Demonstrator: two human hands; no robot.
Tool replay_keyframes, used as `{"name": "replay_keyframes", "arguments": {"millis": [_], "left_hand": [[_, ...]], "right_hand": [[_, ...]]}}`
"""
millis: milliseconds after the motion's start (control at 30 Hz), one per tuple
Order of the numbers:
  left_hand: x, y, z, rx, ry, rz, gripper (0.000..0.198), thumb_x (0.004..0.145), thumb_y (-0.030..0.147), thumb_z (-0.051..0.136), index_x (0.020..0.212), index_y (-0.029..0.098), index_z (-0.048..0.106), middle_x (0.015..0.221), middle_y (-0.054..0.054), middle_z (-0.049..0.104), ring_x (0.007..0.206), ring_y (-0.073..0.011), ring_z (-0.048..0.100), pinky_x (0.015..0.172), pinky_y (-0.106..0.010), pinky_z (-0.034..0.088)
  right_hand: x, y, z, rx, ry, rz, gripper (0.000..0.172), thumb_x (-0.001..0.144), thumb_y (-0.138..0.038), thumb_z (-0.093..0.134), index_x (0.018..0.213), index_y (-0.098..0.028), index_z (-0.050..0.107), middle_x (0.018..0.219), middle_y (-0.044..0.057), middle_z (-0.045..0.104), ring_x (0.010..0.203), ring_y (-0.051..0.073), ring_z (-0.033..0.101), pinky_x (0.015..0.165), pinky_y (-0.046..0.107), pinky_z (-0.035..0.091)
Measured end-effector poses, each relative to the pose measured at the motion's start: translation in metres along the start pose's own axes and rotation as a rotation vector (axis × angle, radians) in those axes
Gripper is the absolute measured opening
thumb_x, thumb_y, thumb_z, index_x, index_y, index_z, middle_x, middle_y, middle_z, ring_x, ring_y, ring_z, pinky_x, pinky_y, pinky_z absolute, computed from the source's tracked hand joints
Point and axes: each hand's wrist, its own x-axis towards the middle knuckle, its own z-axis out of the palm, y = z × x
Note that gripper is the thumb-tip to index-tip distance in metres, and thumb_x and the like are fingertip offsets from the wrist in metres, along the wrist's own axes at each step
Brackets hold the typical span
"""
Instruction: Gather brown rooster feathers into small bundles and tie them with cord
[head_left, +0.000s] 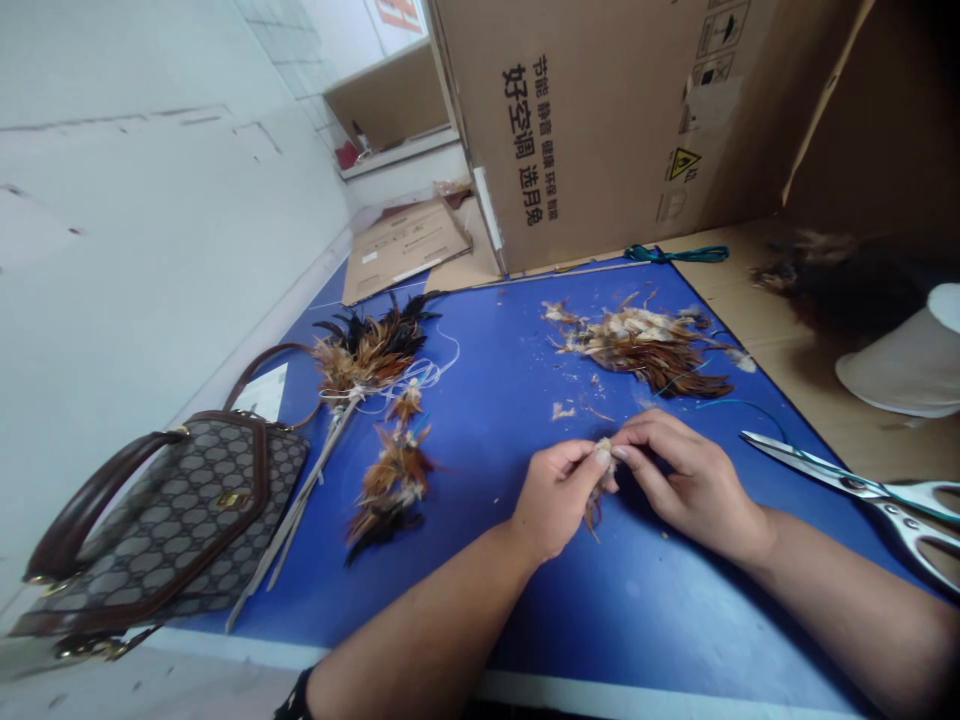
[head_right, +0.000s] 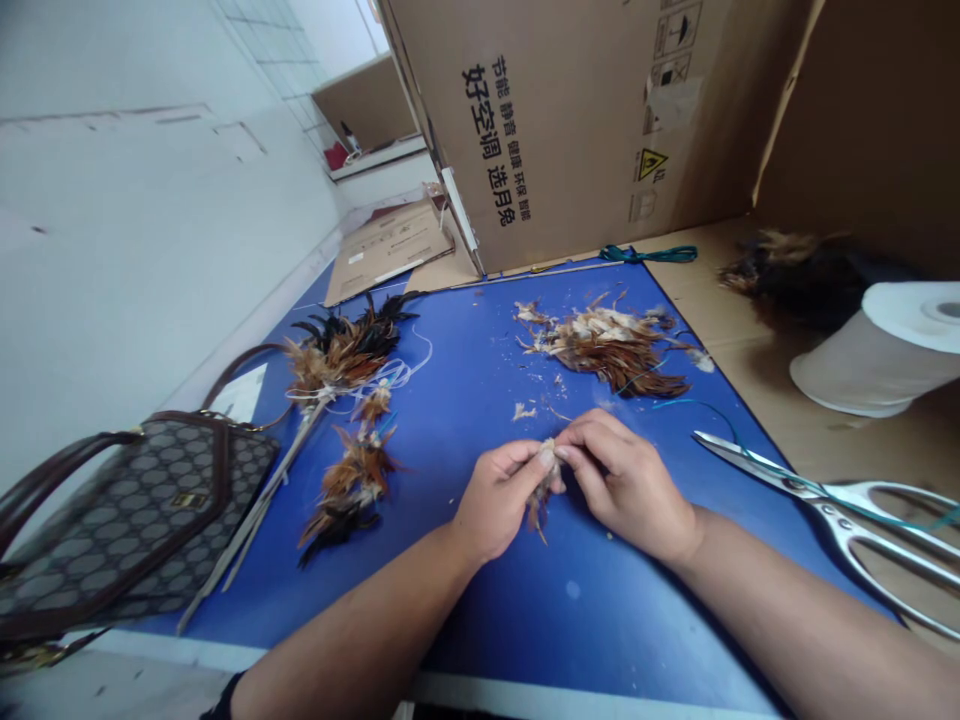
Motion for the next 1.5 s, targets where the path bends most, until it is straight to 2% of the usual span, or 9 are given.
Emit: {"name": "replay_keyframes", "arguments": {"millis": [100, 200, 400, 767, 1100, 1200, 1300, 1400, 1500], "left_hand": [[0.002, -0.005, 0.000, -0.072, 0.013, 0.016, 0.042, 0.093, 0.056, 0.069, 0.088, 0.014, 0.069, 0.071, -0.002, 0.065, 0.052, -0.0078, 0.050, 0.050, -0.022, 0.041], [0.005, -0.010, -0.001, -0.140, 0.004, 0.047, 0.042, 0.095, 0.054, 0.069, 0.082, 0.015, 0.067, 0.072, -0.003, 0.064, 0.059, -0.0090, 0.054, 0.058, -0.023, 0.044], [0.005, -0.012, -0.001, -0.151, 0.013, 0.073, 0.037, 0.094, 0.050, 0.070, 0.084, 0.014, 0.069, 0.073, -0.003, 0.063, 0.062, -0.0099, 0.054, 0.062, -0.023, 0.044], [0.003, -0.007, -0.003, -0.073, -0.032, 0.086, 0.041, 0.097, 0.051, 0.066, 0.081, 0.014, 0.067, 0.071, -0.003, 0.063, 0.059, -0.0092, 0.052, 0.059, -0.023, 0.041], [0.003, -0.011, -0.007, -0.017, -0.070, 0.073, 0.040, 0.096, 0.051, 0.067, 0.082, 0.013, 0.070, 0.072, -0.005, 0.067, 0.061, -0.0104, 0.054, 0.064, -0.025, 0.042], [0.005, -0.011, -0.010, -0.032, -0.152, 0.041, 0.043, 0.095, 0.053, 0.068, 0.082, 0.013, 0.072, 0.072, -0.007, 0.068, 0.062, -0.0120, 0.056, 0.067, -0.027, 0.045], [0.004, -0.008, -0.011, -0.075, -0.285, -0.006, 0.041, 0.092, 0.053, 0.072, 0.085, 0.012, 0.074, 0.074, -0.008, 0.068, 0.066, -0.0143, 0.060, 0.072, -0.031, 0.048], [0.003, -0.005, -0.010, -0.150, -0.382, -0.059, 0.039, 0.090, 0.051, 0.076, 0.088, 0.012, 0.075, 0.074, -0.008, 0.068, 0.070, -0.0164, 0.062, 0.077, -0.034, 0.049], [0.002, -0.005, -0.007, -0.220, -0.386, -0.074, 0.037, 0.090, 0.049, 0.076, 0.090, 0.012, 0.075, 0.073, -0.007, 0.067, 0.071, -0.0163, 0.063, 0.079, -0.034, 0.049]], "right_hand": [[-0.001, -0.001, 0.000, 0.031, 0.039, -0.007, 0.033, 0.099, -0.013, 0.064, 0.129, -0.025, 0.069, 0.105, 0.009, 0.073, 0.097, 0.022, 0.070, 0.087, 0.038, 0.059], [-0.002, -0.002, 0.001, 0.061, -0.016, -0.009, 0.044, 0.101, -0.015, 0.061, 0.143, -0.027, 0.065, 0.121, 0.011, 0.071, 0.107, 0.023, 0.071, 0.093, 0.040, 0.060], [-0.004, -0.002, 0.006, 0.085, -0.083, -0.028, 0.044, 0.102, -0.015, 0.058, 0.143, -0.026, 0.066, 0.129, 0.012, 0.070, 0.115, 0.023, 0.071, 0.097, 0.037, 0.061], [-0.004, -0.001, 0.002, 0.105, -0.075, -0.047, 0.046, 0.101, -0.011, 0.057, 0.144, -0.026, 0.066, 0.125, 0.012, 0.072, 0.113, 0.022, 0.071, 0.097, 0.038, 0.061], [0.002, -0.008, -0.004, 0.174, -0.098, -0.028, 0.035, 0.101, -0.016, 0.061, 0.133, -0.023, 0.073, 0.116, 0.012, 0.076, 0.105, 0.021, 0.073, 0.091, 0.036, 0.063], [0.006, -0.009, -0.013, 0.289, -0.172, 0.061, 0.029, 0.102, -0.023, 0.063, 0.127, -0.023, 0.077, 0.109, 0.011, 0.077, 0.099, 0.020, 0.074, 0.087, 0.035, 0.064], [0.011, -0.008, -0.023, 0.419, -0.278, 0.201, 0.019, 0.100, -0.032, 0.068, 0.104, -0.020, 0.082, 0.104, 0.010, 0.075, 0.090, 0.019, 0.075, 0.081, 0.033, 0.064], [0.012, -0.007, -0.027, 0.545, -0.338, 0.308, 0.024, 0.098, -0.036, 0.070, 0.086, -0.016, 0.077, 0.101, 0.009, 0.071, 0.076, 0.015, 0.073, 0.072, 0.029, 0.063], [0.011, -0.005, -0.024, 0.578, -0.311, 0.342, 0.026, 0.101, -0.037, 0.065, 0.088, -0.015, 0.072, 0.102, 0.009, 0.068, 0.066, 0.011, 0.066, 0.063, 0.026, 0.059]]}}
